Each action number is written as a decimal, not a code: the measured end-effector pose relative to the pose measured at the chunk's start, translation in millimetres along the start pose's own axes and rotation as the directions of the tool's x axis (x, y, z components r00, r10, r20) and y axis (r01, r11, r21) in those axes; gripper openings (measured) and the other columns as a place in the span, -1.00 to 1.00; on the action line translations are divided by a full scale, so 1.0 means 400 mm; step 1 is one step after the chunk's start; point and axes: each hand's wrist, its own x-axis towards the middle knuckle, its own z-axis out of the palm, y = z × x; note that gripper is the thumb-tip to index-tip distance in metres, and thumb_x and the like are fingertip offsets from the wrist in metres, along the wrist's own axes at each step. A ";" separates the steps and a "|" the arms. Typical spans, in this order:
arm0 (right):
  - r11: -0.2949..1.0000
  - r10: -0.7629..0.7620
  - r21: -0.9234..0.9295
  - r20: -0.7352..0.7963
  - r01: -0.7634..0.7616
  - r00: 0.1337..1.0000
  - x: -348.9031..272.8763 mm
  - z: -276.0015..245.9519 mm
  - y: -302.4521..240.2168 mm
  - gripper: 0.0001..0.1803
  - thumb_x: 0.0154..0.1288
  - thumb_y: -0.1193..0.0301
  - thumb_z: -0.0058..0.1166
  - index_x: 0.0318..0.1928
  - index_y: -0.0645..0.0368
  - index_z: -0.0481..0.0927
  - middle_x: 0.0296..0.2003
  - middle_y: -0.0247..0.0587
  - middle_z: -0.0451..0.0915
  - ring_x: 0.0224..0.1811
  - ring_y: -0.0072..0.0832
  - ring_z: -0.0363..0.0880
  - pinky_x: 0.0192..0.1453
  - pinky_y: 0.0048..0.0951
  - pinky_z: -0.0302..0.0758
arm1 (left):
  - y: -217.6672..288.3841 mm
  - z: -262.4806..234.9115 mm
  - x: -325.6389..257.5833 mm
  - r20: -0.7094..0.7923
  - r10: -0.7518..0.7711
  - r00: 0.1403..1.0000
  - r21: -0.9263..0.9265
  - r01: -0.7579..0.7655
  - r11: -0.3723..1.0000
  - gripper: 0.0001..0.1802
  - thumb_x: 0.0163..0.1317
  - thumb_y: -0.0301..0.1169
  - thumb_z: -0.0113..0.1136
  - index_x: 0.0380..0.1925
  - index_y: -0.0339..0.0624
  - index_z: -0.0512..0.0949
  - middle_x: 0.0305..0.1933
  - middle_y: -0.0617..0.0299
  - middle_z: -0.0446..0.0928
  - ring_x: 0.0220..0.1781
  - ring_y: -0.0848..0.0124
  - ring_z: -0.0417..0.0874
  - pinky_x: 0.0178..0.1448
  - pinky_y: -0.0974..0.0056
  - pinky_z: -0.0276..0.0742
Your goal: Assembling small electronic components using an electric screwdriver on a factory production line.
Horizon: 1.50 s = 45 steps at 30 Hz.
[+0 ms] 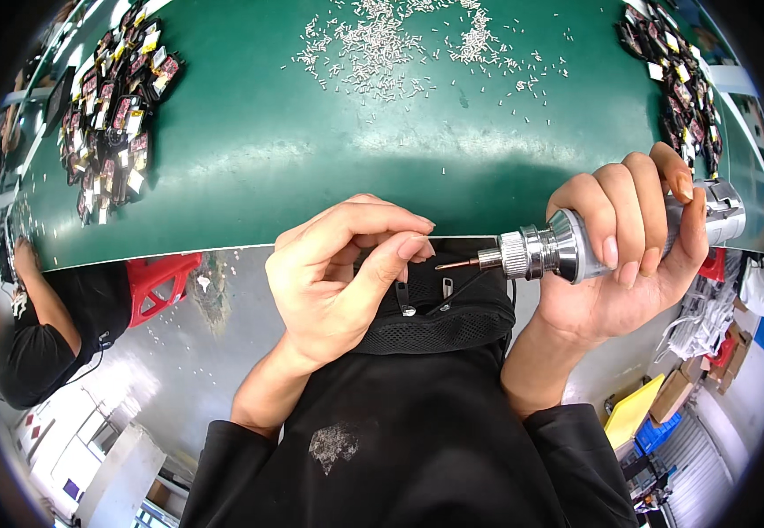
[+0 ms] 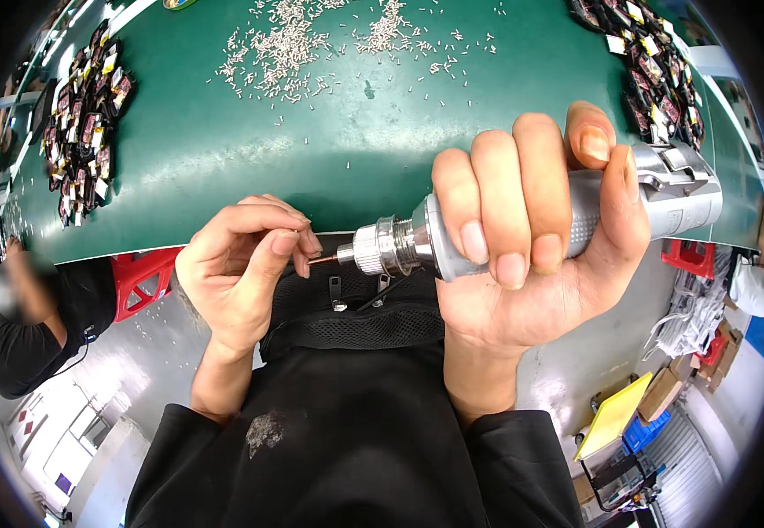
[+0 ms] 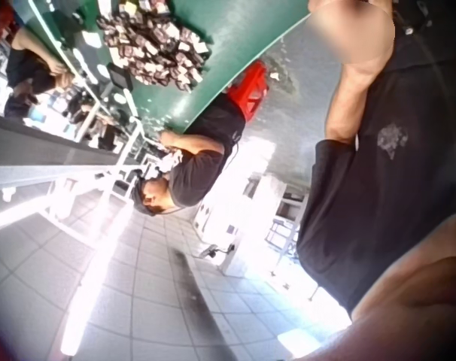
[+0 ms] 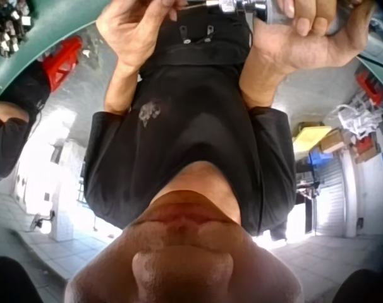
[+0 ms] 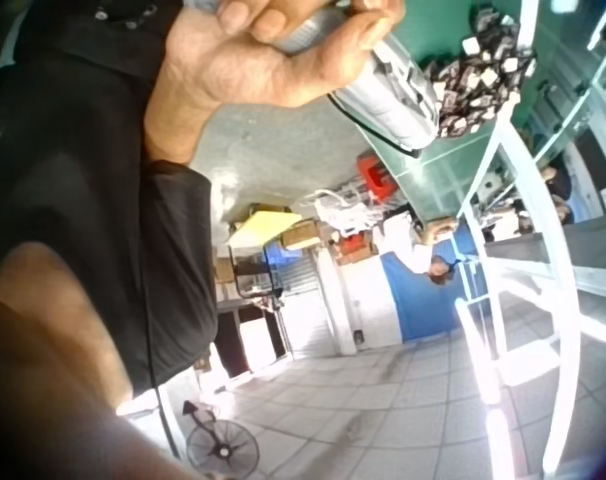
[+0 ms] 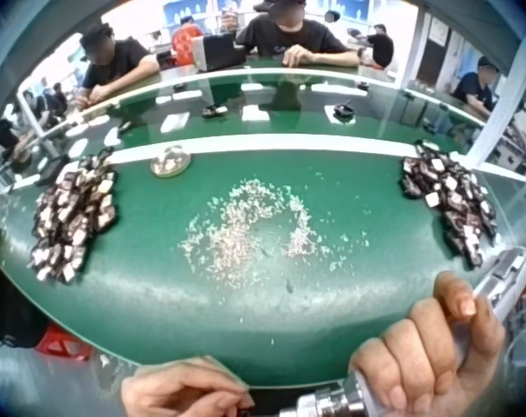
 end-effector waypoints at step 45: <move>0.984 -0.161 -0.082 -0.044 0.157 0.986 0.022 -0.003 0.009 -0.87 0.34 0.40 -0.13 -0.27 0.21 0.38 -0.72 -0.50 0.17 -0.72 -0.70 0.14 -0.48 -0.57 0.20 | 0.052 -0.069 0.069 -0.086 0.208 0.974 0.466 -0.145 0.873 -0.67 0.37 -0.39 -0.10 -0.19 -0.53 0.51 -0.29 -0.04 0.55 -0.41 0.40 0.54 -0.32 0.39 0.46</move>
